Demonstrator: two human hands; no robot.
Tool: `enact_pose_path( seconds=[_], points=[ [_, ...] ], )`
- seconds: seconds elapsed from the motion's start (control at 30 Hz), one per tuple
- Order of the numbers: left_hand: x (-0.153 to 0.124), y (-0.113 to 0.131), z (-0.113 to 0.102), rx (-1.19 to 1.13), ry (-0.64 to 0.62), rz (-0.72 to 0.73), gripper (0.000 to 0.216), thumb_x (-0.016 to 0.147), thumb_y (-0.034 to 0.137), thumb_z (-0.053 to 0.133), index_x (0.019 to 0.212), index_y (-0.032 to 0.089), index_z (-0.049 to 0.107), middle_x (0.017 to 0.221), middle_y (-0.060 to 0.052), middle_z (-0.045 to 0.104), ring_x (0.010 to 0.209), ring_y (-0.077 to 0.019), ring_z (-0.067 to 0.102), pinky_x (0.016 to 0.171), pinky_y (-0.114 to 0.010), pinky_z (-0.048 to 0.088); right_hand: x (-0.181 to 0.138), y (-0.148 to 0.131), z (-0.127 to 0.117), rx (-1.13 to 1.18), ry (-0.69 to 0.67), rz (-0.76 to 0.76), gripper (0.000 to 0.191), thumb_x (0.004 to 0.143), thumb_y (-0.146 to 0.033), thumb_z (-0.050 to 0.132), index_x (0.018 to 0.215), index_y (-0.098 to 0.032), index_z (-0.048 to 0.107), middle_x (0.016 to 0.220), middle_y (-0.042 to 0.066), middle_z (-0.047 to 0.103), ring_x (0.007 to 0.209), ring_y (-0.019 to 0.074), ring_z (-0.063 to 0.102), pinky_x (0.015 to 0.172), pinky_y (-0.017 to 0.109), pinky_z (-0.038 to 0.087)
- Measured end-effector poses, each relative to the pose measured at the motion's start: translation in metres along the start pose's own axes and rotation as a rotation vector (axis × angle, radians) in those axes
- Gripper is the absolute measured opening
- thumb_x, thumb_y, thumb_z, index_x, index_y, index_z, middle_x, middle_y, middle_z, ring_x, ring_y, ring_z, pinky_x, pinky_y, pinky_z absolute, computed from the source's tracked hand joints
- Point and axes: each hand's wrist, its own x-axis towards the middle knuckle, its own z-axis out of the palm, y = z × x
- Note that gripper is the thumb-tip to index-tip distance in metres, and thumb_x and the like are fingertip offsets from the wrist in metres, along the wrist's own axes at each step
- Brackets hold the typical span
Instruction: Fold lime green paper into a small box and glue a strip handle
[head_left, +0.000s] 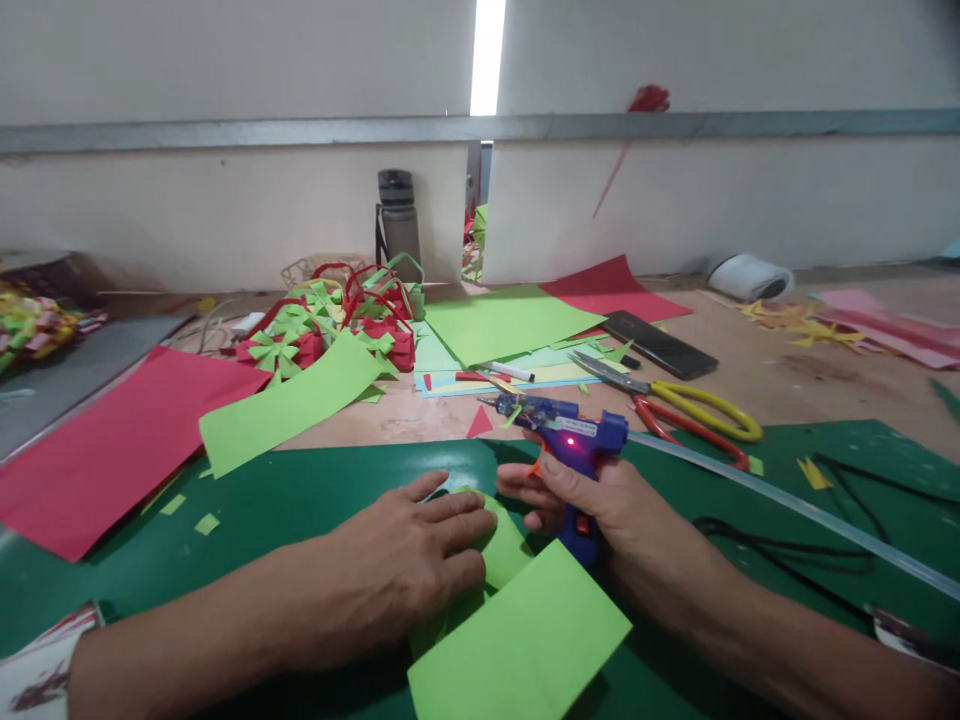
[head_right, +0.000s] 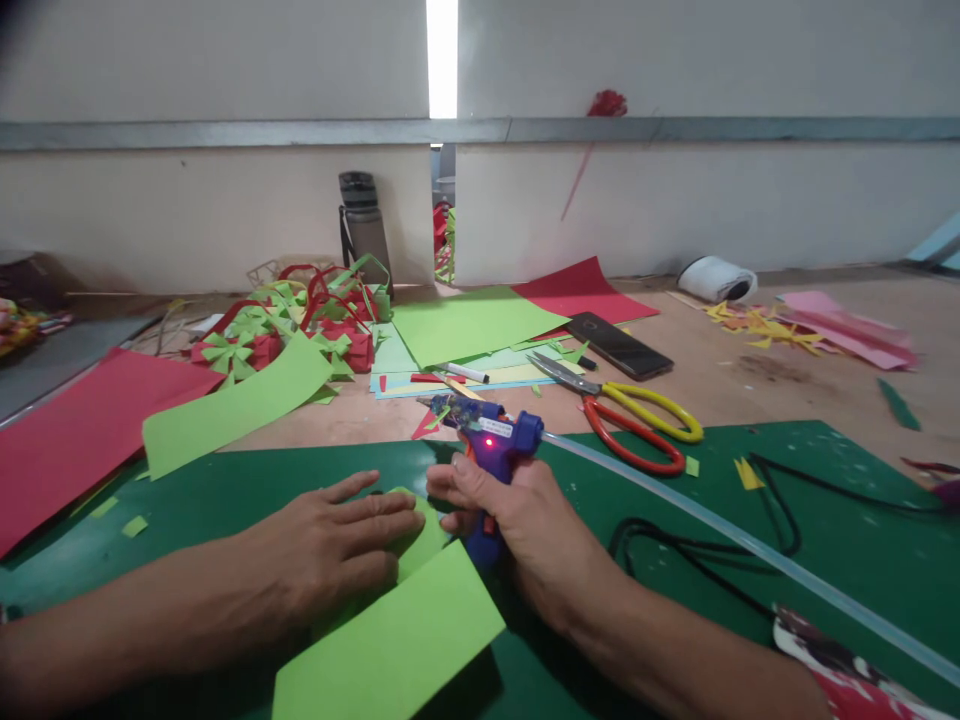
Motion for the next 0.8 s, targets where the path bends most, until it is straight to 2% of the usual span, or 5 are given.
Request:
enact_pose_path(
  seconds=[0.13,0.23,0.47,0.8],
  points=[
    [0.003,-0.002,0.005,-0.020,-0.070,0.021,0.011,0.090,0.019,0.043,0.088,0.019,0.053,0.118,-0.008,0.057,0.115,-0.0207,0.047,0.106,-0.041,0.024,-0.001,0.007,-0.004,-0.032,-0.039,0.032,0.029,0.072,-0.035,0.072,0.088,-0.012,0.066,0.087,0.010,0.071,0.071,0.0126,0.064,0.062,0.021,0.050],
    [0.004,-0.002,0.004,-0.026,-0.088,0.019,0.011,0.091,0.018,0.042,0.090,0.019,0.053,0.122,-0.008,0.055,0.118,-0.0207,0.045,0.107,-0.043,0.022,0.001,0.011,-0.004,-0.037,-0.052,0.030,0.029,0.072,-0.036,0.071,0.087,-0.011,0.067,0.087,0.009,0.071,0.064,0.0096,0.061,0.061,0.020,0.049],
    [0.007,0.001,-0.010,-0.100,-0.129,0.008,0.016,0.091,0.011,0.039,0.097,0.019,0.051,0.120,-0.010,0.055,0.117,-0.0207,0.046,0.105,-0.041,0.027,0.000,0.013,-0.005,-0.080,-0.060,0.020,0.032,0.073,-0.039,0.070,0.090,-0.012,0.068,0.088,0.009,0.070,0.069,0.0138,0.063,0.062,0.023,0.050],
    [0.009,-0.002,-0.012,-0.164,-0.167,-0.020,0.019,0.086,0.006,0.042,0.099,0.019,0.047,0.120,-0.011,0.053,0.117,-0.0226,0.046,0.104,-0.046,0.028,-0.003,0.014,-0.005,-0.084,-0.100,0.022,0.034,0.076,-0.039,0.067,0.099,-0.015,0.068,0.083,0.007,0.069,0.070,0.0136,0.062,0.059,0.022,0.049]
  ],
)
